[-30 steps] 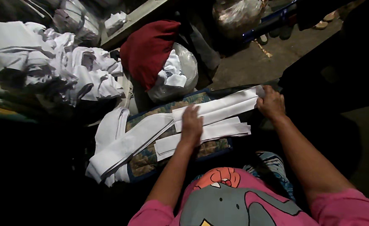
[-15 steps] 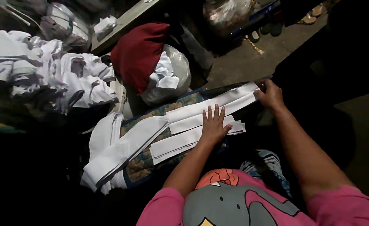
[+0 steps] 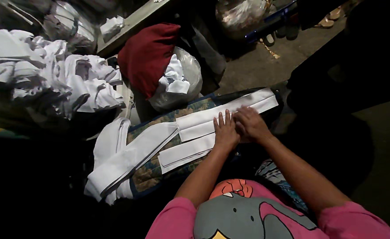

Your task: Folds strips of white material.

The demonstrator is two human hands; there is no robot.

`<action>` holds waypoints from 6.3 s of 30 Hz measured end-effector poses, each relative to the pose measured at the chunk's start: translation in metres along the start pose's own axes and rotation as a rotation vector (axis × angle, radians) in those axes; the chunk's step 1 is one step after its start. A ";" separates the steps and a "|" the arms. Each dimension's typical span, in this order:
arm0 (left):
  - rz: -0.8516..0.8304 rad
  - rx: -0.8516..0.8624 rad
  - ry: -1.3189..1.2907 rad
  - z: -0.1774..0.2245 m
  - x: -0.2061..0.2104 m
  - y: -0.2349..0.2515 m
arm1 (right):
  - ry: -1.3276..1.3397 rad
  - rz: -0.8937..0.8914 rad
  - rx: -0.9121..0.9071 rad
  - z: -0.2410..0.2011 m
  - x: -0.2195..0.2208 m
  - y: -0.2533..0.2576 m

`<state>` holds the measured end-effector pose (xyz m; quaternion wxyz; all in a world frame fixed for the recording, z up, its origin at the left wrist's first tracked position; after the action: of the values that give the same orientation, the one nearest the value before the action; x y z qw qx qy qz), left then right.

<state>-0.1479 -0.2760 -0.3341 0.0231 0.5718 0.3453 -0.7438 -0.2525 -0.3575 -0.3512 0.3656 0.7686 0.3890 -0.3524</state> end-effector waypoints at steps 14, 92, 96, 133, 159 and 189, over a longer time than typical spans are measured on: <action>0.034 -0.049 -0.027 -0.020 -0.003 -0.004 | -0.209 -0.078 0.153 0.024 -0.008 0.000; 0.357 0.472 -0.630 -0.086 -0.071 -0.100 | 0.587 0.233 0.076 -0.112 -0.083 0.006; 0.622 0.575 -0.657 -0.092 -0.082 -0.108 | 0.424 0.213 0.024 -0.122 -0.088 0.012; -0.273 0.721 -0.595 -0.038 -0.085 -0.102 | 0.052 0.398 -0.501 -0.150 -0.231 0.028; 0.014 -0.385 -0.936 -0.189 -0.083 -0.033 | 0.076 0.095 0.575 0.062 -0.092 0.035; 0.113 -0.177 -0.413 -0.162 -0.062 -0.029 | 0.023 -0.377 -0.058 -0.073 0.051 0.030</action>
<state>-0.0039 -0.1891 -0.2843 0.1849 0.4217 0.3647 -0.8093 -0.1847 -0.2923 -0.3496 0.3106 0.6753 0.5404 -0.3943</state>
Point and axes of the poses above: each hand's wrist, its own y-axis towards the middle knuckle, its own x-axis out of the palm, z = x × y, the point moved 3 cm from there along y, towards the middle knuckle, and after that the axes turned 11 degrees about -x, right-handed, at the moved point
